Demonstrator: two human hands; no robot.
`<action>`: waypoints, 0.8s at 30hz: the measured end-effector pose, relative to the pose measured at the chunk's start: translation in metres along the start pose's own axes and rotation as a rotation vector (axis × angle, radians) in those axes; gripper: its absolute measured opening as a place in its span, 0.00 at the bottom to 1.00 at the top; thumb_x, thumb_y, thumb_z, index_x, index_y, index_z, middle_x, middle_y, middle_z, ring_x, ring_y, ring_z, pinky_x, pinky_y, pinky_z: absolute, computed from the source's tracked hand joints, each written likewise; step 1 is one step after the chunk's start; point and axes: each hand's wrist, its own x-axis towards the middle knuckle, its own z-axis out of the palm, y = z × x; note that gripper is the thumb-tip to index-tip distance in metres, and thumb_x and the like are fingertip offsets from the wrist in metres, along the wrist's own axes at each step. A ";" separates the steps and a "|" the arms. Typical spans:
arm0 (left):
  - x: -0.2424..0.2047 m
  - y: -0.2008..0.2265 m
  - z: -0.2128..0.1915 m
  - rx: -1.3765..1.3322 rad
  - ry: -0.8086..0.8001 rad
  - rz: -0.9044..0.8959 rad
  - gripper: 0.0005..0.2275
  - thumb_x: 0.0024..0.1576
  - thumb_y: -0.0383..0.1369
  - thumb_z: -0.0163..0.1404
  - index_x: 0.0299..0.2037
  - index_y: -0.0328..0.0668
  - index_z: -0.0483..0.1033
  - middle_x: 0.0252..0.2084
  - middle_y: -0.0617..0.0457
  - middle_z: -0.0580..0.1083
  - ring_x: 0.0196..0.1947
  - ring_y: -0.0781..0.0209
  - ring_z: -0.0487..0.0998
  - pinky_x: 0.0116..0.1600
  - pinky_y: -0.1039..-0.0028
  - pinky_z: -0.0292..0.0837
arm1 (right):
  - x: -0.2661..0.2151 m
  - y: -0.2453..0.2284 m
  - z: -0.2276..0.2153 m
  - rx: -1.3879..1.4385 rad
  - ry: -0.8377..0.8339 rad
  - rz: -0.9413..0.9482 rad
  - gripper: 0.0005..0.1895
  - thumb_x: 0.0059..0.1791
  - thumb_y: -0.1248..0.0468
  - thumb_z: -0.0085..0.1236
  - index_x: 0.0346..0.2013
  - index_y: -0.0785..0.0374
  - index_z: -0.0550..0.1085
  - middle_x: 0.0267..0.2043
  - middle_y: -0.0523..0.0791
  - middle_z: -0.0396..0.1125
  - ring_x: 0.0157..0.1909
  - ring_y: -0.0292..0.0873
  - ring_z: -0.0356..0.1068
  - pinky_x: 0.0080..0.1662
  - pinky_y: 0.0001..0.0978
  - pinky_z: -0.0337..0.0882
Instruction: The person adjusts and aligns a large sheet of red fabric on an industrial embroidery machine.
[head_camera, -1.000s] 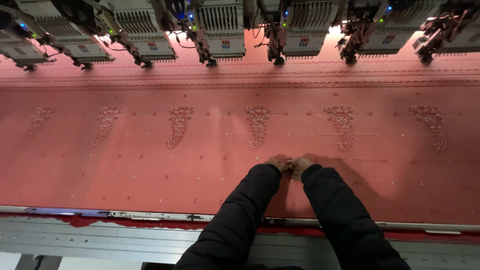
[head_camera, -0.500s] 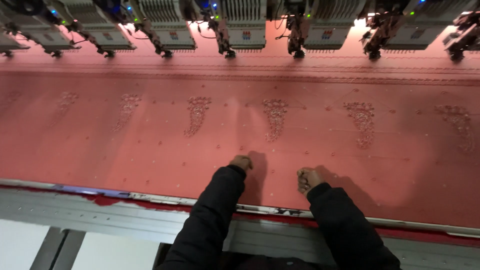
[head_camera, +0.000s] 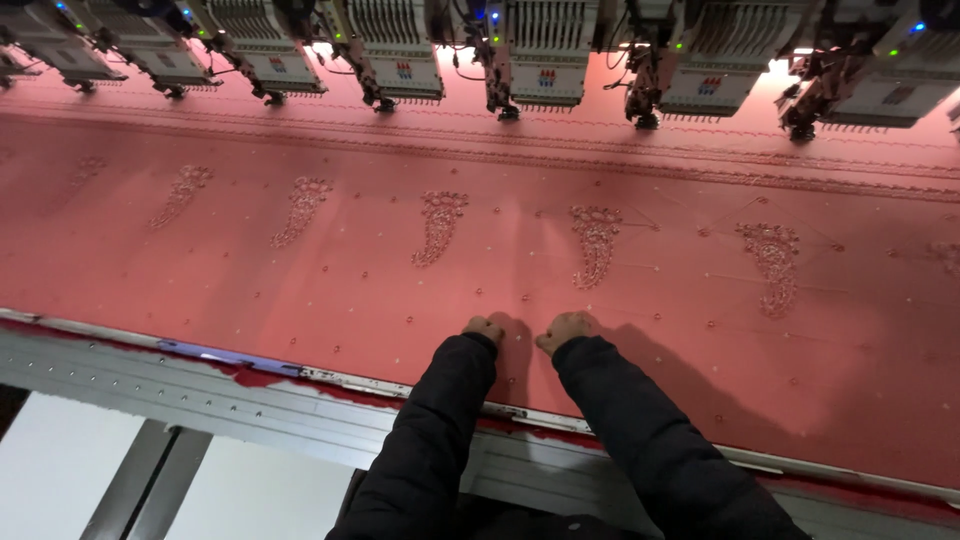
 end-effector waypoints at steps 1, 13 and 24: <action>0.005 -0.004 0.006 -0.026 0.026 0.015 0.08 0.50 0.42 0.54 0.32 0.56 0.84 0.38 0.56 0.80 0.42 0.53 0.82 0.55 0.63 0.76 | 0.002 -0.001 -0.001 -0.267 -0.042 -0.084 0.13 0.43 0.52 0.51 0.19 0.54 0.72 0.28 0.42 0.68 0.35 0.41 0.69 0.41 0.33 0.67; 0.012 0.070 0.021 0.310 -0.026 0.297 0.13 0.54 0.50 0.54 0.39 0.56 0.82 0.42 0.53 0.80 0.49 0.52 0.81 0.52 0.65 0.76 | 0.065 0.037 0.057 0.257 0.083 0.072 0.17 0.49 0.46 0.51 0.40 0.52 0.78 0.49 0.51 0.75 0.60 0.54 0.72 0.60 0.44 0.72; 0.028 0.093 0.014 0.817 -0.079 0.638 0.13 0.61 0.53 0.40 0.54 0.81 0.72 0.58 0.64 0.74 0.61 0.61 0.74 0.65 0.70 0.71 | 0.022 0.006 -0.023 0.289 -0.273 0.023 0.18 0.53 0.51 0.49 0.54 0.43 0.79 0.60 0.38 0.73 0.61 0.44 0.70 0.59 0.30 0.72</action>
